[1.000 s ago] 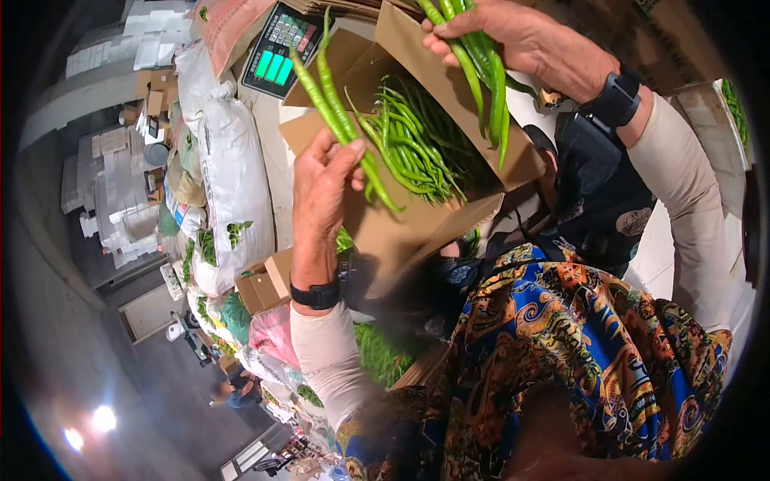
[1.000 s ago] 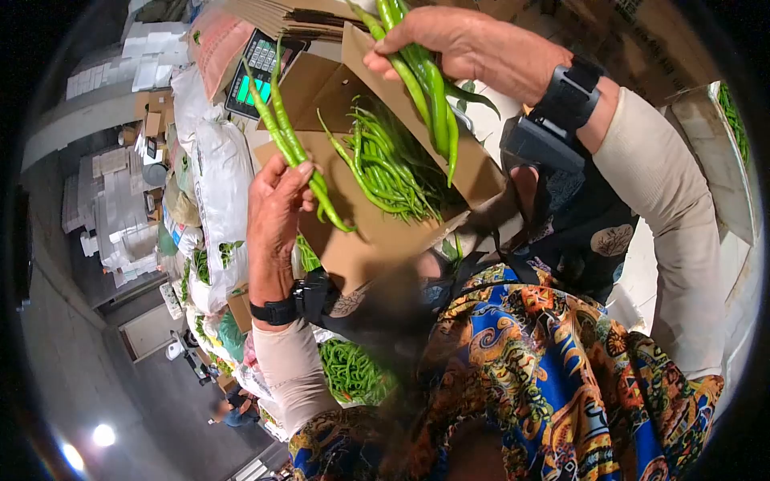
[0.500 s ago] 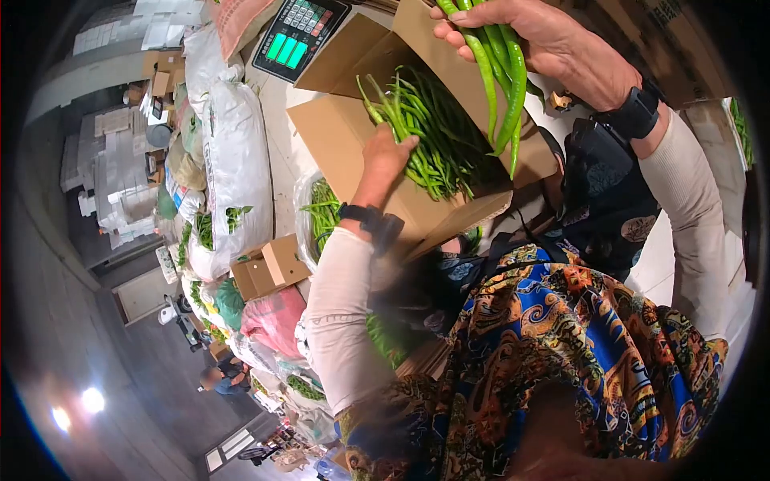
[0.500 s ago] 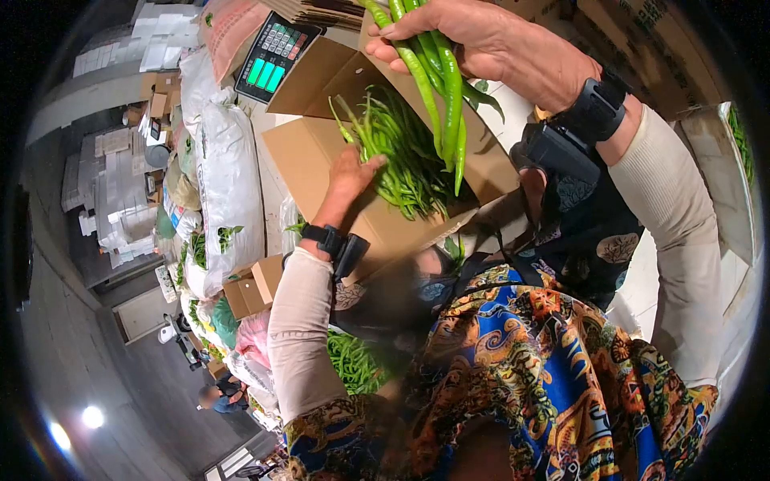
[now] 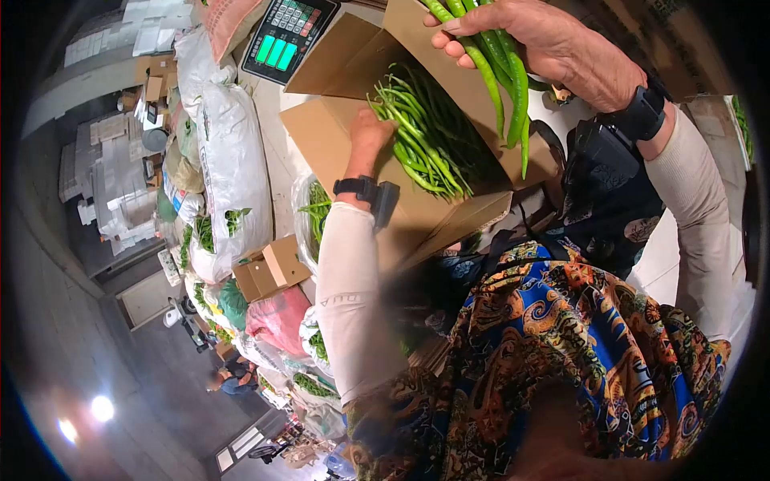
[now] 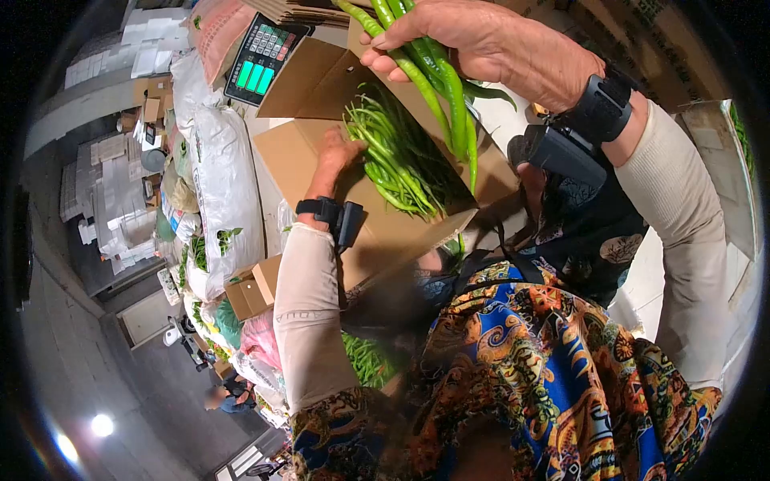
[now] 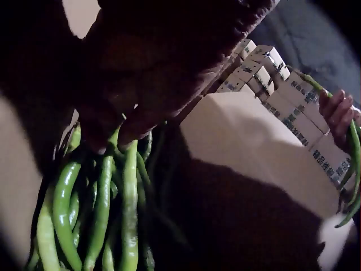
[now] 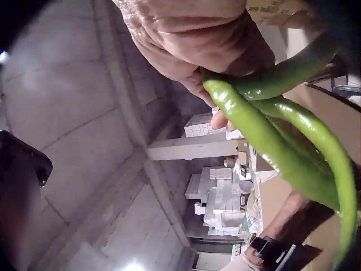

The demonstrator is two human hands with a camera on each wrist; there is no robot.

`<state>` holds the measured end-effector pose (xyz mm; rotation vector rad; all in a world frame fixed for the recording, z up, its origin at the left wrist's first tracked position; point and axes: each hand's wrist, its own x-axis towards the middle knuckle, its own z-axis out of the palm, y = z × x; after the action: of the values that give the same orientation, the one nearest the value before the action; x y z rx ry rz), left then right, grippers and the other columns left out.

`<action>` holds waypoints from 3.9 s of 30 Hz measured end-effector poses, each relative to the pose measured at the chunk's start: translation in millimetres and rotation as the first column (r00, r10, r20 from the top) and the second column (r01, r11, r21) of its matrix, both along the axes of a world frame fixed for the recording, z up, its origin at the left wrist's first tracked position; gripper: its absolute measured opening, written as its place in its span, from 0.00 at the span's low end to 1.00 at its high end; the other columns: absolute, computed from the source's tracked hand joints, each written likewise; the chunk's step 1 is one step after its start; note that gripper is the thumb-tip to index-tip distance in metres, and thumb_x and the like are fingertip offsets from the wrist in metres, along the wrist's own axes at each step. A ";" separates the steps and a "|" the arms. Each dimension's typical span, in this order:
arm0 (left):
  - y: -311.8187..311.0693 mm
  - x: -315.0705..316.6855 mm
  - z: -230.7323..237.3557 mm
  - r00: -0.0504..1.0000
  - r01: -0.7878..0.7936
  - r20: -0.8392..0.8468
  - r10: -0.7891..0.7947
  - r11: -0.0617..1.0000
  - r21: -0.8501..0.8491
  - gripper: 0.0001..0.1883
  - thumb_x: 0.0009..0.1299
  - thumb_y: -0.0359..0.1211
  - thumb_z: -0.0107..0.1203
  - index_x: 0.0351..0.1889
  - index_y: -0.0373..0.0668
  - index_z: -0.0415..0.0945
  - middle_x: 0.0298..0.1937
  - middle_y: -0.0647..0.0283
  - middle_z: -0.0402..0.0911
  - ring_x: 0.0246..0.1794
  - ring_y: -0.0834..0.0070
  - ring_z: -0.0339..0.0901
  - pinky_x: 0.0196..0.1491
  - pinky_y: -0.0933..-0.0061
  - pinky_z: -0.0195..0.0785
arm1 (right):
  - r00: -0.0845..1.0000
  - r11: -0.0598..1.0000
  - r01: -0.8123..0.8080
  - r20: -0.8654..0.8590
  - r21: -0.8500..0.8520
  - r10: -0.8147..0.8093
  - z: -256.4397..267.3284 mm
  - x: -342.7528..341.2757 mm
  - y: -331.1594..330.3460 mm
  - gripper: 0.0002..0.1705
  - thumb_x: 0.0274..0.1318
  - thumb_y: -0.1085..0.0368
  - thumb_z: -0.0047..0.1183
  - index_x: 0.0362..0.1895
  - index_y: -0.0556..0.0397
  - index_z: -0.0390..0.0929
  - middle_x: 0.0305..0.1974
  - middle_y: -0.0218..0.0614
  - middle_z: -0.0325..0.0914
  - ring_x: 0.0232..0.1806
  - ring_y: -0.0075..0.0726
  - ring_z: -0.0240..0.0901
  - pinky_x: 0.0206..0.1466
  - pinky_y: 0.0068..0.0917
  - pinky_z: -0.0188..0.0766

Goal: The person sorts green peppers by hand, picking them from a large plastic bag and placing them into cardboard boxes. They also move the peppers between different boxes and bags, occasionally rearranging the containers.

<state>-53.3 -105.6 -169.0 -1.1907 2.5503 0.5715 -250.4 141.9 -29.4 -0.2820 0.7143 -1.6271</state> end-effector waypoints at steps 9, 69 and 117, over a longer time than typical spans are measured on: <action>-12.5 -12.3 -20.7 0.981 0.038 0.193 -0.027 0.998 -0.056 0.25 0.52 0.45 0.64 0.39 0.34 0.79 0.41 0.47 0.82 0.46 0.55 0.79 0.50 0.59 0.72 | 0.998 0.988 0.015 -0.065 0.155 -0.005 4.1 2.9 -2.5 0.08 0.63 0.75 0.42 0.41 0.68 0.72 0.34 0.42 0.77 0.31 0.31 0.76 0.36 0.21 0.78; 115.3 64.1 135.1 0.622 -0.039 -0.537 0.570 0.707 0.706 0.16 0.70 0.28 0.48 0.55 0.35 0.63 0.41 0.56 0.74 0.38 0.69 0.76 0.44 0.70 0.70 | 0.933 0.987 0.138 -0.346 0.081 -0.102 44.2 -9.1 22.8 0.07 0.66 0.70 0.41 0.44 0.62 0.66 0.32 0.34 0.73 0.22 0.17 0.63 0.19 0.14 0.65; 92.7 55.0 101.9 0.847 -0.202 -0.168 0.504 0.598 0.776 0.12 0.67 0.37 0.59 0.32 0.39 0.71 0.25 0.67 0.74 0.22 0.83 0.71 0.26 0.84 0.68 | 0.913 0.985 -0.041 -0.394 0.168 0.106 7.4 18.1 -9.5 0.09 0.65 0.61 0.47 0.38 0.54 0.75 0.34 0.28 0.74 0.37 0.24 0.70 0.43 0.22 0.67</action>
<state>1.7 -12.9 -67.1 -1.3358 1.8953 1.8861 -232.3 132.3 -22.0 -0.5326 1.1259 -1.4437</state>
